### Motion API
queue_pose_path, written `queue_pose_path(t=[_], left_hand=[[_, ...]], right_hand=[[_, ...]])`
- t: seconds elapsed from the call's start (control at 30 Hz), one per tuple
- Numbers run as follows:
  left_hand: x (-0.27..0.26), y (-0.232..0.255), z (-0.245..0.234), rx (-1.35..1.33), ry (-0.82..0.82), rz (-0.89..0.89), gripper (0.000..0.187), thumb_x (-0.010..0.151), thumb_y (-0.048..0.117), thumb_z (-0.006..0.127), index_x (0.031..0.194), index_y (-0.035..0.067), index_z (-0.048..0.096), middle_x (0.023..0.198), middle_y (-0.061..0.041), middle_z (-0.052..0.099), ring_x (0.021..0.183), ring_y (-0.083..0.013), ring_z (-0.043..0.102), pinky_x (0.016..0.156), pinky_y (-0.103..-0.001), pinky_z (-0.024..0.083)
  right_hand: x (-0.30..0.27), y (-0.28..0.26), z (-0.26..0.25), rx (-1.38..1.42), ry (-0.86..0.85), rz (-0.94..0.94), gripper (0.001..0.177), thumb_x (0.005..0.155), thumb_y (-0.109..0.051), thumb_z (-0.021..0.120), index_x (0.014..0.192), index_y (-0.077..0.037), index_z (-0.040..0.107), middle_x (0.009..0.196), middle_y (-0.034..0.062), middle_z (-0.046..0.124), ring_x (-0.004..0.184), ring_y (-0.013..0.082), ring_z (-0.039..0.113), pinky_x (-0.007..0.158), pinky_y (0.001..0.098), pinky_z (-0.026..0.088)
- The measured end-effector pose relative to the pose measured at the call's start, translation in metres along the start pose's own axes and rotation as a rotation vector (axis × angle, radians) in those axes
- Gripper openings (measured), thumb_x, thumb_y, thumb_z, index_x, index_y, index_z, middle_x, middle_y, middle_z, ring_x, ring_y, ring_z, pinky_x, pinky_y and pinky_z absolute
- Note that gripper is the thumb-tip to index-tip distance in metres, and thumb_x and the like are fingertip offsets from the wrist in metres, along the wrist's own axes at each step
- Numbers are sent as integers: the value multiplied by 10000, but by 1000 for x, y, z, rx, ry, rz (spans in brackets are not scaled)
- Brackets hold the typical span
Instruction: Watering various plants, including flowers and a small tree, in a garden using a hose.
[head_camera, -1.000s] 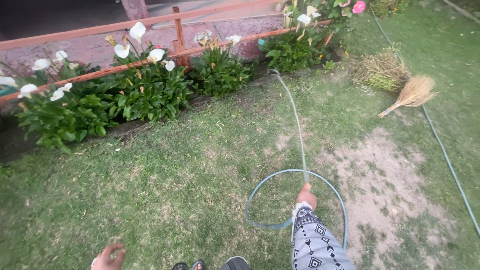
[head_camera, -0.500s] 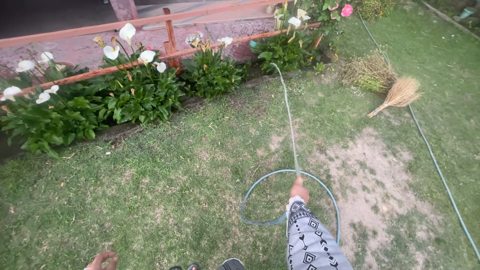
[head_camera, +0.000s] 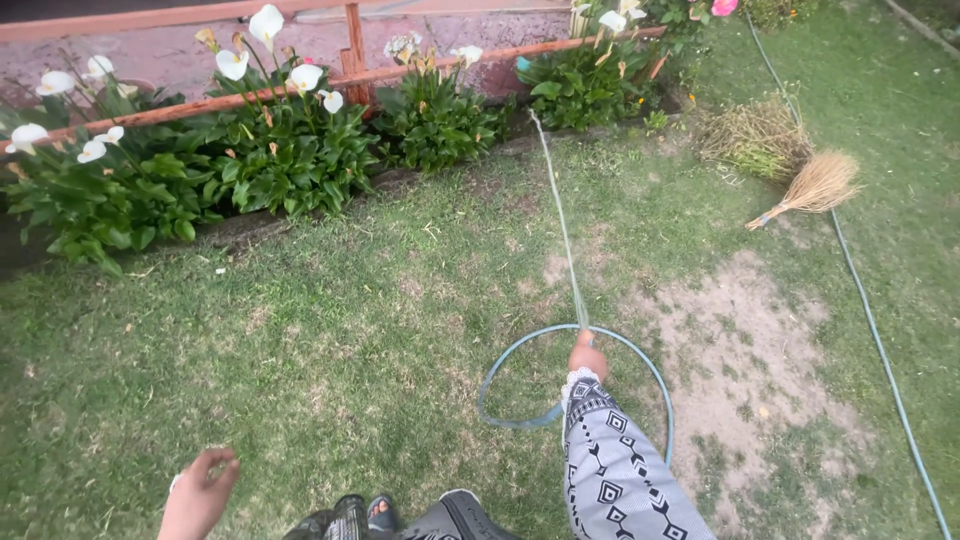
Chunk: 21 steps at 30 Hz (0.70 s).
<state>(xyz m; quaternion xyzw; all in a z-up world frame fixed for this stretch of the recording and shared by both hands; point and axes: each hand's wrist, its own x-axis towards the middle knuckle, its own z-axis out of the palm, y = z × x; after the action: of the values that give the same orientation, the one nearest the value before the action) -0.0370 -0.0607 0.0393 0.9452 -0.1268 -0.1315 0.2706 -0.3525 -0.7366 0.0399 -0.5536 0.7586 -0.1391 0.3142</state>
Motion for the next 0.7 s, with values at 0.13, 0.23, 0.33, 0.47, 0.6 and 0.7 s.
queue_pose_path(t=[0.13, 0.23, 0.33, 0.47, 0.6, 0.7], left_hand=[[-4, 65, -34, -23, -66, -24, 392, 941, 321, 708, 1286, 137, 703, 1262, -131, 738, 768, -269, 733, 806, -436, 625], [-8, 115, -58, -19, -161, -121, 372, 986, 315, 649, 1306, 127, 682, 1273, -108, 730, 617, -232, 702, 725, -414, 626], [-5, 148, -68, -129, -109, -163, 351, 1039, 298, 587, 1318, 101, 668, 1203, -135, 769, 627, -198, 686, 708, -405, 587], [14, 152, -58, -246, 82, -79, 362, 1087, 314, 561, 1319, 49, 647, 1123, -153, 793, 767, -191, 715, 745, -354, 554], [33, 159, -44, -327, 179, 89, 362, 1064, 313, 575, 1260, 18, 650, 1120, -135, 752, 856, -160, 732, 731, -317, 559], [34, 189, -53, -273, 103, 19, 356, 1066, 322, 576, 1287, 52, 649, 1074, -119, 780, 811, -212, 749, 719, -352, 567]], right_hand=[[-29, -23, -4, 10, -15, -34, 968, 966, -750, 307, 1077, 113, 731, 1113, 356, 692, 1113, 493, 654, 967, 560, 489], [-36, -33, 5, 31, -5, 15, 961, 939, -764, 366, 1084, 115, 726, 1106, 344, 697, 1095, 477, 670, 941, 555, 511], [-21, -25, 36, -11, -31, -76, 923, 970, -731, 321, 1068, 88, 737, 1096, 347, 699, 1099, 490, 662, 967, 552, 497], [-50, -29, 48, -53, -44, -126, 942, 946, -764, 333, 1072, 87, 716, 1105, 337, 693, 1104, 488, 656, 953, 562, 498], [-72, -37, 62, -21, -66, -145, 914, 919, -745, 378, 1133, 90, 682, 1150, 345, 660, 1115, 484, 644, 955, 555, 489], [-103, -55, 53, -58, -178, -156, 921, 942, -738, 341, 1107, 80, 732, 1150, 346, 688, 1142, 485, 652, 994, 546, 492]])
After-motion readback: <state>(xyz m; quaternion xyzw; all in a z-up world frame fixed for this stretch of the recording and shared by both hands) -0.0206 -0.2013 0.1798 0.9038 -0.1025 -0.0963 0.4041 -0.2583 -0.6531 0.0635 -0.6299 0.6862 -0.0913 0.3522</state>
